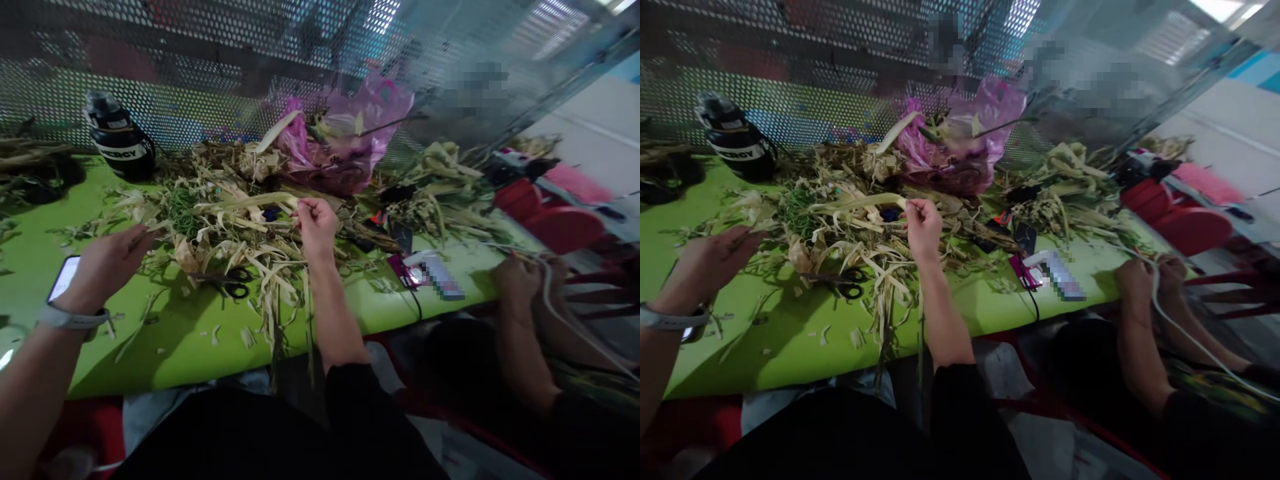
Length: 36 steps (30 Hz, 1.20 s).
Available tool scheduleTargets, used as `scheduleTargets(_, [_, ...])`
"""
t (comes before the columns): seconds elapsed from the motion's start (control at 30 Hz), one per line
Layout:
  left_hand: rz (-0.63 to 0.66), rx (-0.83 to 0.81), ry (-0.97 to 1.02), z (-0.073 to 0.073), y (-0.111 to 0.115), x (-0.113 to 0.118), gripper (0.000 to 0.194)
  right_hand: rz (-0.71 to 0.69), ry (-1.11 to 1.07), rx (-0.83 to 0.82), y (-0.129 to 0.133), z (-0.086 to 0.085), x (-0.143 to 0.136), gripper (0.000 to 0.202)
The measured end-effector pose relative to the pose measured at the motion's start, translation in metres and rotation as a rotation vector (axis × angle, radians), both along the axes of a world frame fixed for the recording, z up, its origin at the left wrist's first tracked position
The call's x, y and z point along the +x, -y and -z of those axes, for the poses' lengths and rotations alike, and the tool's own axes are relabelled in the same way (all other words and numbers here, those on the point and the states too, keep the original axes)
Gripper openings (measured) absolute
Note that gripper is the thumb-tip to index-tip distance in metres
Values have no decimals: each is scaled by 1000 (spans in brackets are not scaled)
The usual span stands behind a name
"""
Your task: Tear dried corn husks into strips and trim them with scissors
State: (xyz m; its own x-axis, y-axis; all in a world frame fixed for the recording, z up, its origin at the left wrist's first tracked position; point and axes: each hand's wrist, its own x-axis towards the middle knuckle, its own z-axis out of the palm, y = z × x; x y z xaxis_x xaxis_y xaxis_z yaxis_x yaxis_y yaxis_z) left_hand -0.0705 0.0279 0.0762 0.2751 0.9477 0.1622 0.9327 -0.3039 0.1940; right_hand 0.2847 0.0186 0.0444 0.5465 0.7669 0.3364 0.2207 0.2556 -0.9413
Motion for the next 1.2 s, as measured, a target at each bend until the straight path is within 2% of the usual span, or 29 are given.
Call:
scheduleTargets(0.03, [-51, -5, -30, -4, -5, -1, 35, 35, -21, 23, -2, 0, 4, 35])
scheduleTargets(0.13, [-93, 23, -30, -17, -25, 3, 39, 113, -49, 50, -6, 0, 15, 31])
scheduleTargets(0.27, [-300, 184, -139, -38, -60, 18, 47, 226, -28, 84, -7, -1, 26, 30])
scheduleTargets(0.37, [-248, 133, -59, -44, -81, 31, 52, 285, 59, 120, -3, -3, 24, 32])
scheduleTargets(0.43, [-106, 106, 35, -40, -83, 41, 57, 294, 165, 137, 2, -3, 15, 33])
scheduleTargets(0.5, [86, 180, 139, -30, -71, 53, 78, 293, 322, 155, 7, -3, 2, 32])
scheduleTargets(0.57, [201, 150, 352, -16, -46, 68, 71, 257, 550, 182, 12, -1, -15, 28])
scheduleTargets(0.6, [214, 31, 499, -8, -31, 76, 64, 214, 685, 200, 15, 1, -23, 26])
scheduleTargets(0.67, [239, -403, 845, 6, 0, 89, 54, 79, 971, 244, 21, 4, -43, 21])
scheduleTargets(0.73, [121, -776, 1232, 17, 24, 98, 50, -68, 1246, 309, 28, 6, -62, 16])
scheduleTargets(0.8, [15, -1006, 1487, 25, 38, 101, 38, -172, 1431, 388, 35, 8, -81, 13])
scheduleTargets(0.83, [-53, -1034, 1580, 27, 41, 101, 28, -207, 1494, 427, 38, 8, -88, 13])
scheduleTargets(0.9, [-177, -1045, 1692, 31, 45, 98, 14, -257, 1584, 467, 43, 9, -101, 16])
scheduleTargets(1.03, [-357, -1135, 1732, 37, 45, 90, 18, -383, 1660, 493, 47, 13, -114, 20])
scheduleTargets(1.13, [-374, -1129, 1735, 42, 44, 85, 17, -525, 1651, 520, 42, 13, -113, 19])
scheduleTargets(1.2, [-343, -1103, 1725, 46, 42, 81, 17, -577, 1604, 499, 33, 6, -105, 29])
